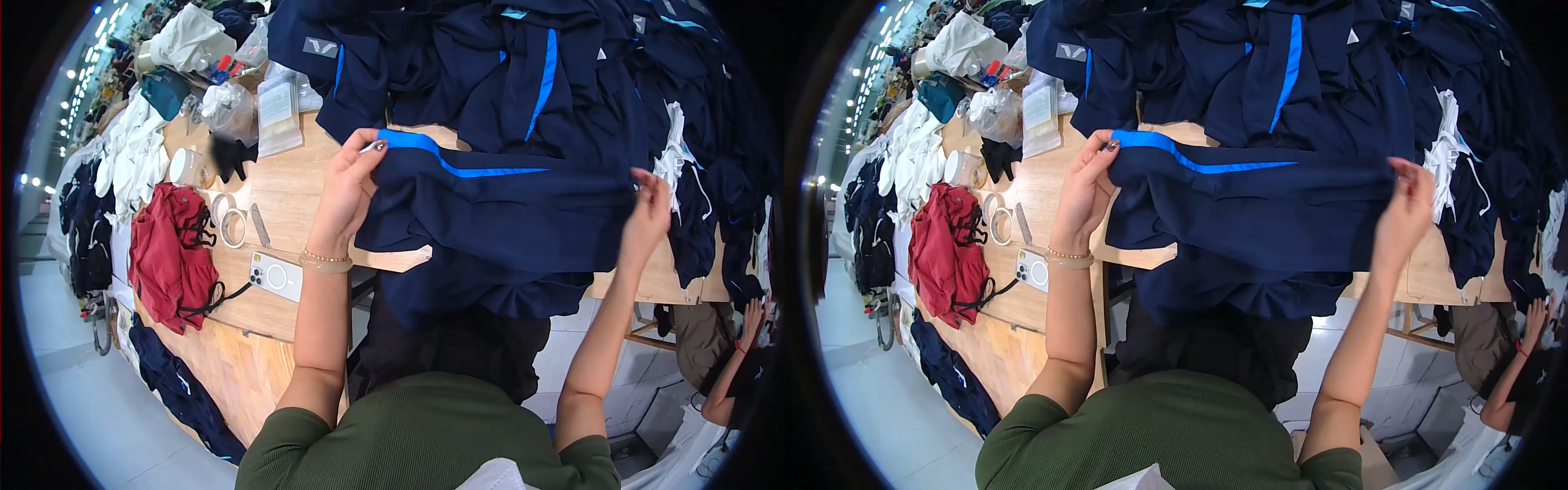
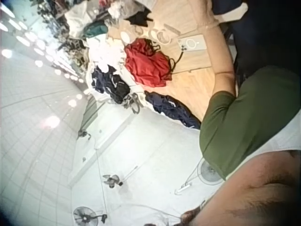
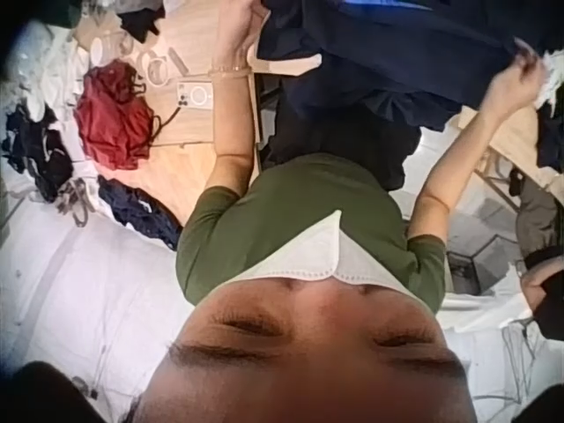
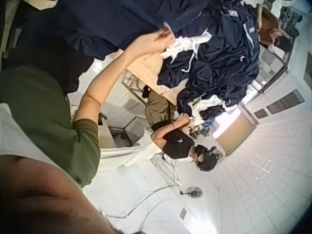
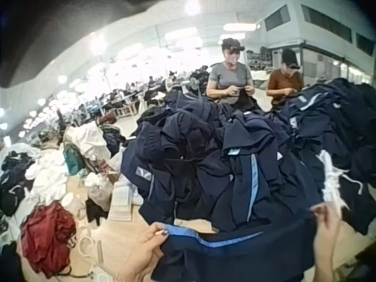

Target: Trimming loose threads from navy blue athletic shorts using small hand snips.

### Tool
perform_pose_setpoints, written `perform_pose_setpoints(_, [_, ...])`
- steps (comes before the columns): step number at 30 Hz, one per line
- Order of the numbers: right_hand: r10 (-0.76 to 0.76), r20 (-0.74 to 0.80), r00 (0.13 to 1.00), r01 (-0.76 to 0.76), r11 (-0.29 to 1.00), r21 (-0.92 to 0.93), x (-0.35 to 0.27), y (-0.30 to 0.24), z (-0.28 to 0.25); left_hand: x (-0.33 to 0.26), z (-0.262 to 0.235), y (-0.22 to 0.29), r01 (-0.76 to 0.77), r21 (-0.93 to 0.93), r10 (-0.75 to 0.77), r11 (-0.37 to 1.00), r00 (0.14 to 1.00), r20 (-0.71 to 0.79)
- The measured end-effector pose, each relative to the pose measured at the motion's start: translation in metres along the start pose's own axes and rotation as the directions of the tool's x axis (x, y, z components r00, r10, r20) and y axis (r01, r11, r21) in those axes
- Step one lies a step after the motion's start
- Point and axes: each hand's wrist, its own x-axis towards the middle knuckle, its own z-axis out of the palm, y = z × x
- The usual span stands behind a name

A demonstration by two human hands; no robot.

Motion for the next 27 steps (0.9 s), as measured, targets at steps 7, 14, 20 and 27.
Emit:
perform_pose_setpoints(7, [-0.052, 0.745, 0.665, -0.373, 0.841, 0.392, -0.013, -0.104, 0.079, 0.009, 0.063, 0.012, 0.05, 0.249, -0.149, 0.967, 0.905, 0.398])
perform_pose_setpoints(14, [0.065, 0.445, 0.893, -0.323, 0.783, 0.532, -0.003, -0.094, 0.06, 0.005, 0.075, -0.006, 0.026, 0.368, -0.177, 0.929, 0.907, 0.382])
perform_pose_setpoints(20, [0.376, 0.267, 0.887, -0.461, 0.714, 0.527, 0.027, -0.027, 0.006, 0.016, 0.014, -0.002, -0.252, 0.892, -0.1, 0.374, 0.946, 0.31])
perform_pose_setpoints(27, [0.503, 0.262, 0.824, -0.562, 0.666, 0.49, 0.013, 0.006, 0.002, 0.025, 0.012, -0.004, -0.005, 0.698, -0.155, 0.716, 0.974, 0.167])
